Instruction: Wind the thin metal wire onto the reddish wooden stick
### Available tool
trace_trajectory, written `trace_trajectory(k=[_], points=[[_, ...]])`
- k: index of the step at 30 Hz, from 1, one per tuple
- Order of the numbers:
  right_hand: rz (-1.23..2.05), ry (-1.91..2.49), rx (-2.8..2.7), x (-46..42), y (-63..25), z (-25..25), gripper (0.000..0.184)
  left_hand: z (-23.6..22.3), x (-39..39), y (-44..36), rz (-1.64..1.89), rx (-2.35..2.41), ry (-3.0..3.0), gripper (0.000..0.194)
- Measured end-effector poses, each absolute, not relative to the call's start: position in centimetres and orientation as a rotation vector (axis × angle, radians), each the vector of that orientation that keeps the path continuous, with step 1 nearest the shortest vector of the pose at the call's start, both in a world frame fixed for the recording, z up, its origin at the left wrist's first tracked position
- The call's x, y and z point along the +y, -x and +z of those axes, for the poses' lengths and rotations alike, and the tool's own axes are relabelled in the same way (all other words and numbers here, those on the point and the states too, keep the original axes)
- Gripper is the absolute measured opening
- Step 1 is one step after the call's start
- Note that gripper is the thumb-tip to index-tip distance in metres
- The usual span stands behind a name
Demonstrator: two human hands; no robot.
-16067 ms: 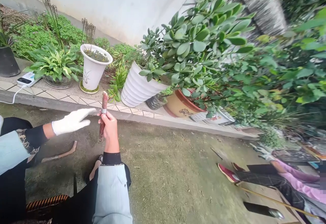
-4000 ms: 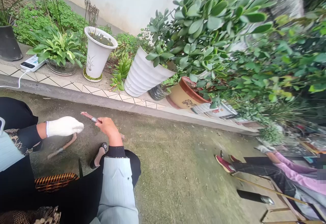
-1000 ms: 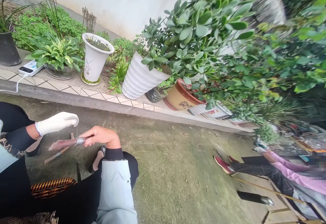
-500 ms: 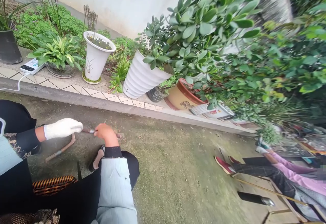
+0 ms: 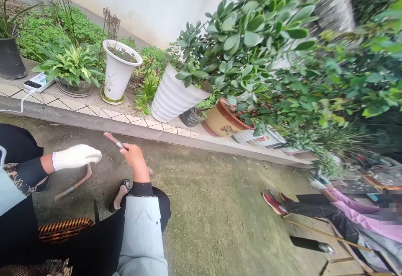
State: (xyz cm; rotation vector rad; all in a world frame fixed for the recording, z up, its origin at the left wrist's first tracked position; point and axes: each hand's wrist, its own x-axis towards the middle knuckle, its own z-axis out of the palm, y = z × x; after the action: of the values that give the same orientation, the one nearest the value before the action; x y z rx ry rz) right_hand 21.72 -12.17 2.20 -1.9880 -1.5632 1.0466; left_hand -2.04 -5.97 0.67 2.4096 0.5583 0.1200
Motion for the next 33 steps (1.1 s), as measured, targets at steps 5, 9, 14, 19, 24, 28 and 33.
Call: trace_trajectory(k=[5, 9, 14, 19, 24, 28, 33], points=[[1.898, 1.820, -2.096, -12.8, -19.7, 2.4, 0.017, 1.1, -5.2, 2.7, 0.149, 0.553, -2.477, 0.028], [2.020, 1.169, -1.821, -13.7, -19.9, 4.2, 0.038, 1.0, -5.6, 2.5, 0.168, 0.488, -2.168, 0.032], [1.344, 1.372, -1.252, -13.4, -21.9, 4.0, 0.028, 0.3, -5.9, 2.1, 0.174, 0.490, -2.057, 0.030], [0.909, 2.037, -1.468, -12.3, -21.7, 2.4, 0.021, 0.2, -6.5, 1.9, 0.075, 0.337, -2.300, 0.027], [1.337, 2.246, -2.030, -12.5, -20.0, 2.6, 0.016, 0.7, -5.4, 2.7, 0.138, 0.502, -2.509, 0.027], [1.981, 1.396, -1.901, -13.4, -19.9, 3.9, 0.033, 0.7, -4.1, 3.4, 0.231, 0.724, -2.426, 0.030], [1.504, 1.196, -1.363, -13.2, -20.6, 4.6, 0.033, 0.8, -4.7, 3.4, 0.181, 0.657, -2.329, 0.030]])
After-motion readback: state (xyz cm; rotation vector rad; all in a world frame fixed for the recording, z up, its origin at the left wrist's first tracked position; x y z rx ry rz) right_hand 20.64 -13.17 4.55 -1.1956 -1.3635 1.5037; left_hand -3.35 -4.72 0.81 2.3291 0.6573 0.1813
